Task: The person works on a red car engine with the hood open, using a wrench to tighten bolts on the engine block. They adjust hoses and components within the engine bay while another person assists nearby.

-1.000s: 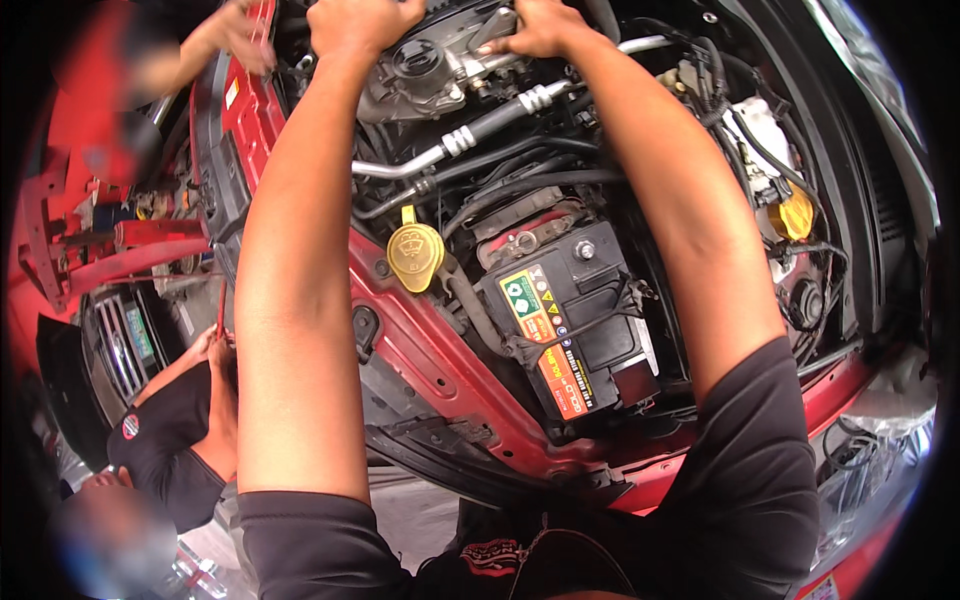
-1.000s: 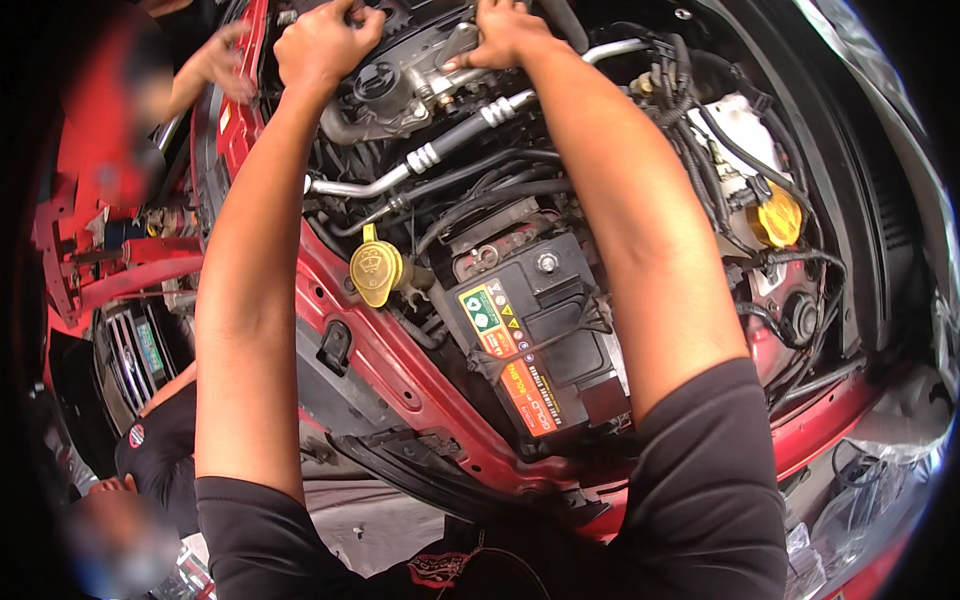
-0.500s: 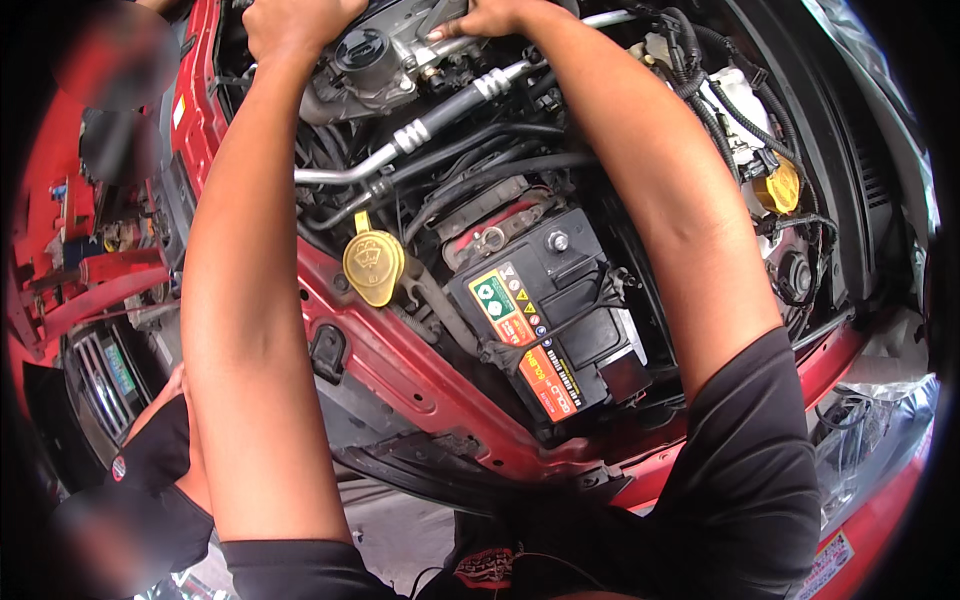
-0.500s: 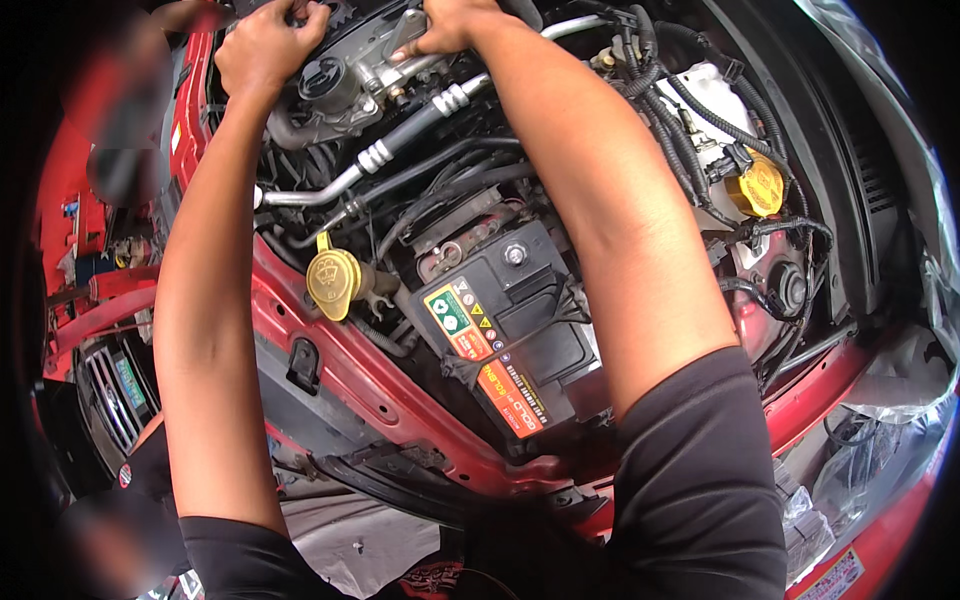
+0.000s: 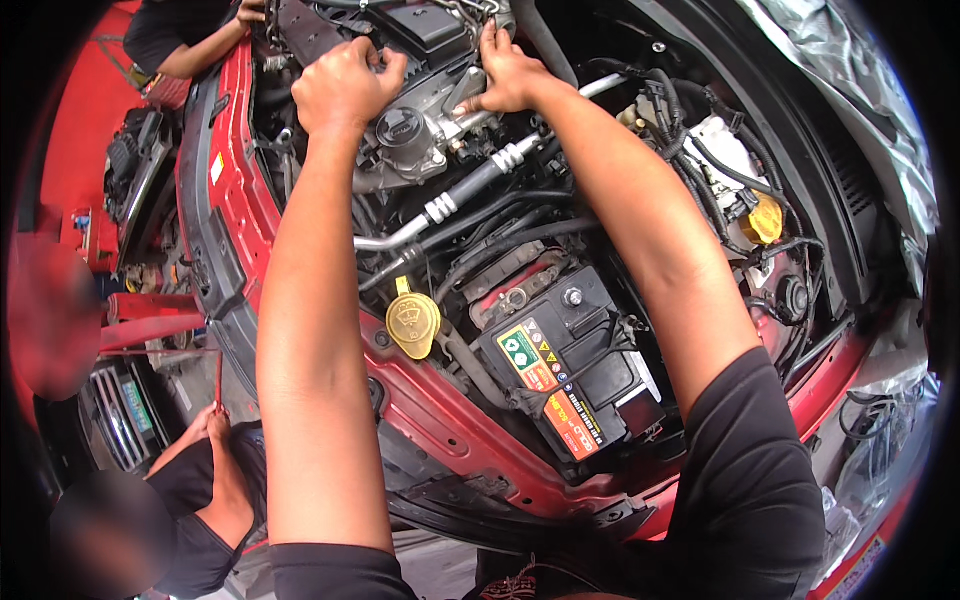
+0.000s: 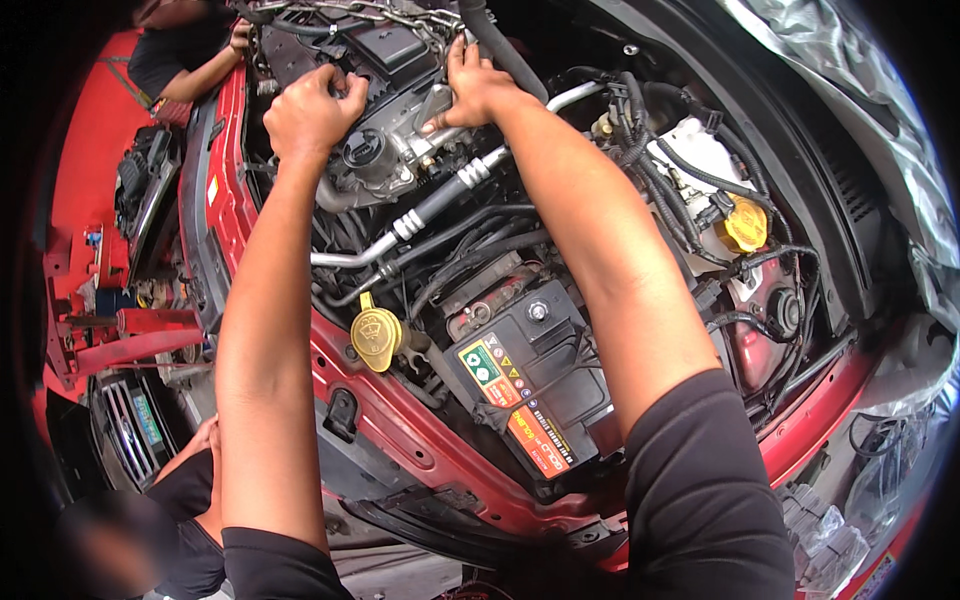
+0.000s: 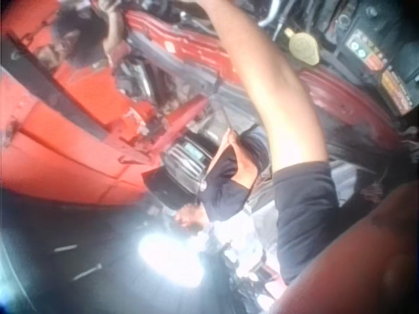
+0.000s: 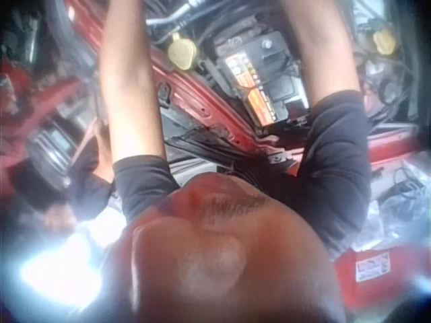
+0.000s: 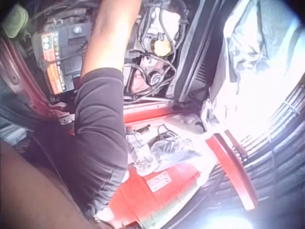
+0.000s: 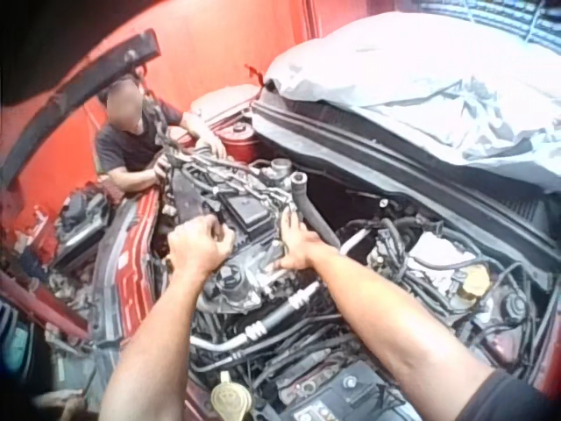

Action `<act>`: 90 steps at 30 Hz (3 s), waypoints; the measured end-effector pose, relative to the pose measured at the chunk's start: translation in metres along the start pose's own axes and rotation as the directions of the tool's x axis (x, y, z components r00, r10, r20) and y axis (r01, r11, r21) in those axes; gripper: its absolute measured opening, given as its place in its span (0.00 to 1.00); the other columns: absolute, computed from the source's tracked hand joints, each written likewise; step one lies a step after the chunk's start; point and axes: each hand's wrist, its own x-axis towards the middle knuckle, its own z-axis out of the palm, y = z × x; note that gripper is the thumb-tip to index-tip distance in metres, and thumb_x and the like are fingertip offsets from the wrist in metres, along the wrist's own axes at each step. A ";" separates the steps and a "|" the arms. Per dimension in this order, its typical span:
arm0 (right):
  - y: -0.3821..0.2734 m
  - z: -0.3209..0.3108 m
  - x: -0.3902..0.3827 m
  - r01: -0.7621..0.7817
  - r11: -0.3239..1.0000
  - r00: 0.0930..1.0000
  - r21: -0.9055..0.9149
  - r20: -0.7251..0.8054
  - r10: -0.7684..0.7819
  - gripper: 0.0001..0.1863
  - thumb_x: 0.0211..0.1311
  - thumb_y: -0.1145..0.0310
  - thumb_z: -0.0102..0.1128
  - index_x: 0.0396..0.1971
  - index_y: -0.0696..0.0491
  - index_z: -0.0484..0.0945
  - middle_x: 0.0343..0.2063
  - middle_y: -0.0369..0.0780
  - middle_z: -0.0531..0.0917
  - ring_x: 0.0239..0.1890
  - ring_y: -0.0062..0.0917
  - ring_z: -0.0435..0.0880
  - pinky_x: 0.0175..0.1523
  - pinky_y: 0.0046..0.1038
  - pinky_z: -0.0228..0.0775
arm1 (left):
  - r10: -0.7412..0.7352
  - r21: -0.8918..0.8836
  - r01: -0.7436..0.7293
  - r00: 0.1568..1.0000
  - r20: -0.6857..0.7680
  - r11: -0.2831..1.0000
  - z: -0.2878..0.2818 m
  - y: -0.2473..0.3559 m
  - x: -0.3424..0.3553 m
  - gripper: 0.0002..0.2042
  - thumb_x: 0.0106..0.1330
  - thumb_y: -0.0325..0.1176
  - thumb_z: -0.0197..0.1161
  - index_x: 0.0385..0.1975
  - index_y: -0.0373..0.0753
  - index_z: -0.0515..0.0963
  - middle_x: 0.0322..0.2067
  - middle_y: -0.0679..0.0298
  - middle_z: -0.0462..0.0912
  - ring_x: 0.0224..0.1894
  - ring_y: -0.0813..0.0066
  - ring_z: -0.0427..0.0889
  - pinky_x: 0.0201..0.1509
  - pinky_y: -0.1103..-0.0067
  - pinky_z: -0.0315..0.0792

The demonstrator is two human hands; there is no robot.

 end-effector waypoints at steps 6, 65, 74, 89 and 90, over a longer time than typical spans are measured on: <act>0.006 0.001 -0.001 0.002 1.000 0.999 0.024 -0.048 -0.001 0.87 0.37 0.27 0.79 0.78 0.63 0.25 0.79 0.61 0.43 0.80 0.53 0.54 0.78 0.47 0.58 | -0.008 -0.008 0.008 1.000 0.000 1.000 0.007 0.003 0.002 0.18 0.58 0.59 0.65 0.27 0.52 0.87 0.30 0.60 0.90 0.33 0.50 0.90 0.36 0.61 0.82; 0.009 0.003 0.002 0.048 0.998 0.998 0.027 -0.045 -0.047 0.87 0.39 0.33 0.83 0.77 0.63 0.23 0.78 0.65 0.40 0.80 0.59 0.49 0.80 0.45 0.53 | -0.023 -0.136 0.023 1.000 0.002 0.990 0.007 -0.002 -0.002 0.18 0.60 0.54 0.63 0.27 0.44 0.86 0.31 0.62 0.89 0.34 0.57 0.90 0.37 0.60 0.84; 0.011 0.007 0.005 0.076 0.996 0.995 0.055 -0.072 -0.072 0.87 0.38 0.36 0.85 0.77 0.64 0.23 0.78 0.67 0.40 0.80 0.59 0.47 0.81 0.42 0.50 | -0.003 -0.132 0.003 1.000 -0.002 0.991 0.006 -0.003 -0.003 0.18 0.59 0.51 0.60 0.30 0.43 0.87 0.32 0.59 0.90 0.33 0.58 0.91 0.36 0.62 0.84; 0.024 0.015 0.012 0.176 0.981 0.979 0.079 -0.118 -0.166 0.86 0.40 0.37 0.85 0.76 0.67 0.23 0.77 0.67 0.37 0.82 0.54 0.44 0.82 0.39 0.47 | -0.017 -0.201 0.018 1.000 0.009 0.979 0.011 -0.008 -0.005 0.16 0.58 0.51 0.65 0.26 0.45 0.87 0.27 0.58 0.89 0.32 0.58 0.91 0.36 0.64 0.84; 0.024 0.017 0.011 0.190 0.977 0.976 0.093 -0.123 -0.178 0.86 0.40 0.36 0.84 0.76 0.68 0.25 0.77 0.67 0.39 0.81 0.54 0.46 0.82 0.38 0.48 | -0.020 -0.208 0.021 1.000 0.004 0.978 0.013 -0.009 -0.006 0.15 0.57 0.50 0.65 0.25 0.44 0.88 0.28 0.59 0.89 0.31 0.59 0.91 0.35 0.64 0.84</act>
